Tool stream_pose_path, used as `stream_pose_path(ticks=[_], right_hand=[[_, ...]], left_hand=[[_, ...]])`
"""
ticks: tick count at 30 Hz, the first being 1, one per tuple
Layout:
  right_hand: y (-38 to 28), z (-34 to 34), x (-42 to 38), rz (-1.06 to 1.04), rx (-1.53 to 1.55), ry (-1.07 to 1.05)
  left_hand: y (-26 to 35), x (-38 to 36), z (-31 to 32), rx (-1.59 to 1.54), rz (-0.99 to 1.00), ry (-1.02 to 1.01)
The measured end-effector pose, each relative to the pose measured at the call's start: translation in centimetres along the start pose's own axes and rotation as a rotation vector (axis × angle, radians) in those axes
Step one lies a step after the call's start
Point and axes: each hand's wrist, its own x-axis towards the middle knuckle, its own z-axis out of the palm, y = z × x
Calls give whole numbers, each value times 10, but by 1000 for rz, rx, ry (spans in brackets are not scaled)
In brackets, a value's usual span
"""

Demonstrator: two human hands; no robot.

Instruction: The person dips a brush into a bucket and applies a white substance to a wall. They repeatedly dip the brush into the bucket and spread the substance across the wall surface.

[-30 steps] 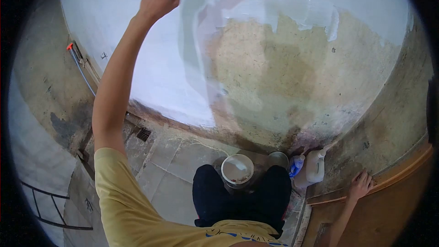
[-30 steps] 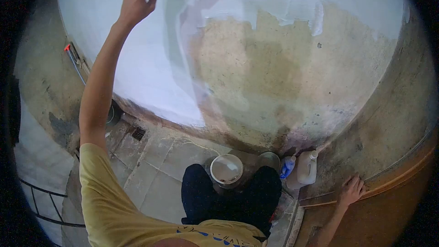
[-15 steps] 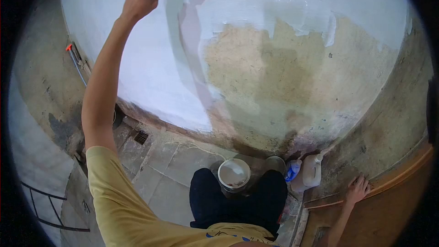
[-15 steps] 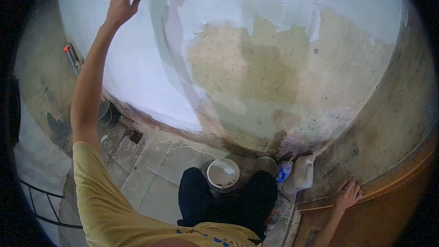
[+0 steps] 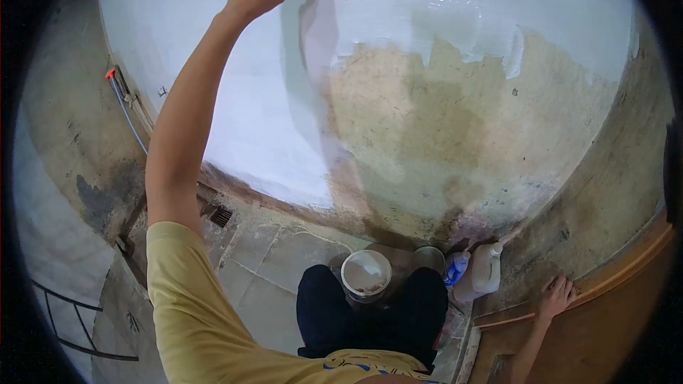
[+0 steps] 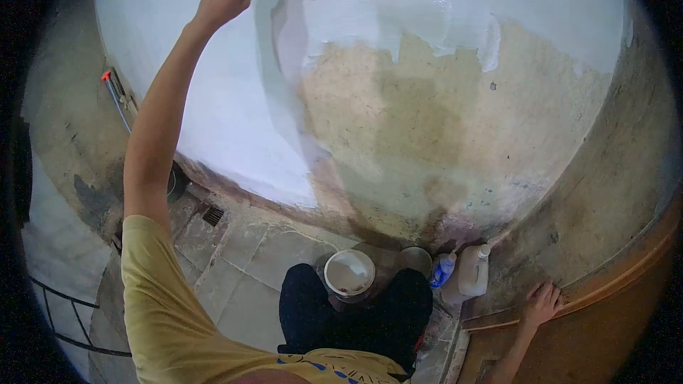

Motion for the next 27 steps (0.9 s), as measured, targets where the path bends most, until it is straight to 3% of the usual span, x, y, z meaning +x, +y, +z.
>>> stream_pose_path(ticks=[4, 9, 11, 13, 15, 18, 20, 21, 23, 24, 27], right_hand=[[1, 4, -5, 14, 19, -14], [2, 3, -7, 27, 77, -86], [4, 6, -6, -39, 65, 50], [4, 2, -3, -40, 80, 27], [3, 1, -5, -38, 88, 0], [7, 2, -9, -39, 64, -34], [6, 2, -7, 2, 57, -69], [6, 3, -7, -3, 53, -69], [7, 5, -6, -22, 25, -3], [7, 7, -6, -28, 24, -1], [8, 8, -10, -25, 35, -13]], left_hand=[[-31, -58, -9, 101, -21, 43], [-7, -161, -22, 80, -197, 2], [21, -211, -17, 1, -327, 7], [58, -267, -6, -70, -428, 48], [117, -314, -1, -262, -693, -39], [194, -411, 29, -462, -847, -86], [245, -423, 13, -525, -1115, -388], [253, -420, 14, -528, -1120, -389], [262, -416, 13, -549, -947, -355], [257, -407, 13, -551, -953, -353], [214, -349, 26, -485, -680, -210]])
